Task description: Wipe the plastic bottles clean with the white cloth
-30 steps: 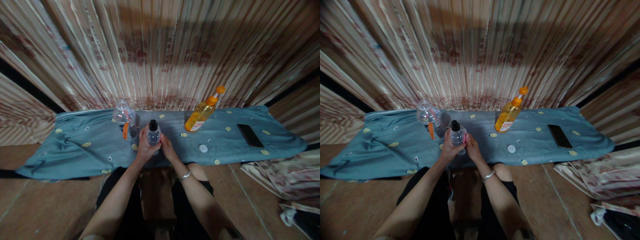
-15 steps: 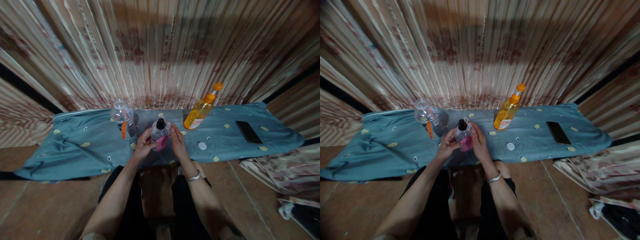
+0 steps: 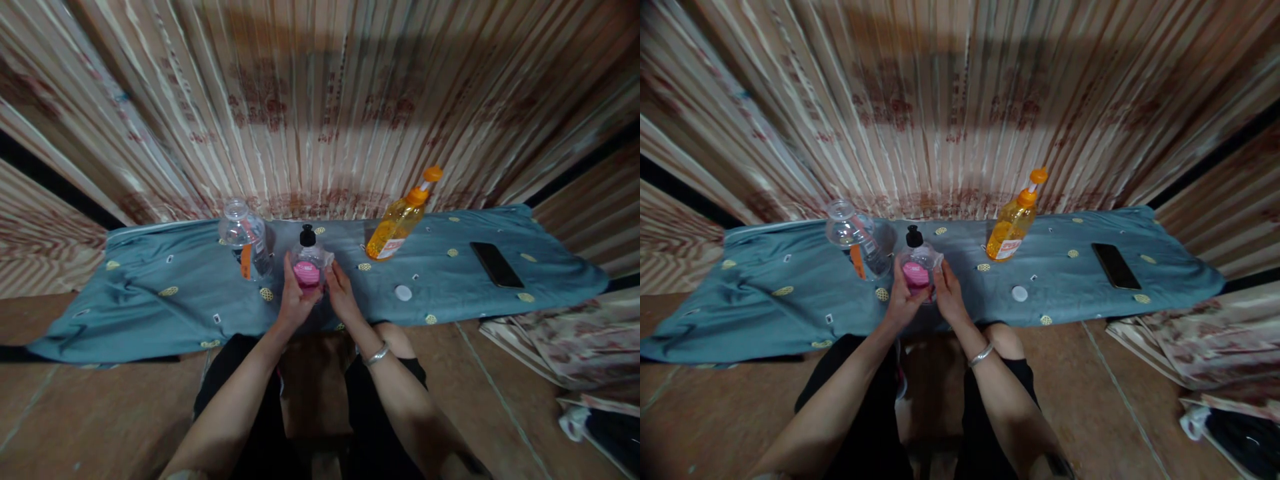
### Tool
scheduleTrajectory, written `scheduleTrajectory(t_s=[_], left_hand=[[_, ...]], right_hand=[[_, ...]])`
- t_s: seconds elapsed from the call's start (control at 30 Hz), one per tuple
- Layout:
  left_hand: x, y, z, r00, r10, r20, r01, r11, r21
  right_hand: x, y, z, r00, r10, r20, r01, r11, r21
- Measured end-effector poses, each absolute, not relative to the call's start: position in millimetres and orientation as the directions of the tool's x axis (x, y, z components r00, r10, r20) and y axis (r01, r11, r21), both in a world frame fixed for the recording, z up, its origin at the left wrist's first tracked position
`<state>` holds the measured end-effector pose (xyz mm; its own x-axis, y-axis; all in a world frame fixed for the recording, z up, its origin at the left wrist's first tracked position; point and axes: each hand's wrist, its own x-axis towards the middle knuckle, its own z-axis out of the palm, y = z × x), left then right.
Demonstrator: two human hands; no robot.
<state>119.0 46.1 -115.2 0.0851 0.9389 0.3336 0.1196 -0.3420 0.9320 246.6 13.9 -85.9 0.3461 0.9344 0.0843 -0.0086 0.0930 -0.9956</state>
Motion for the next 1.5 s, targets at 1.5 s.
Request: scheduleTrajectory(t_s=[1.5], left_hand=[[114, 56, -62, -0.144, 0.948, 0.285, 0.013, -0.286, 0.958]], right_hand=[[258, 7, -111, 0.113, 0.949, -0.293, -0.430, -0.219, -0.876]])
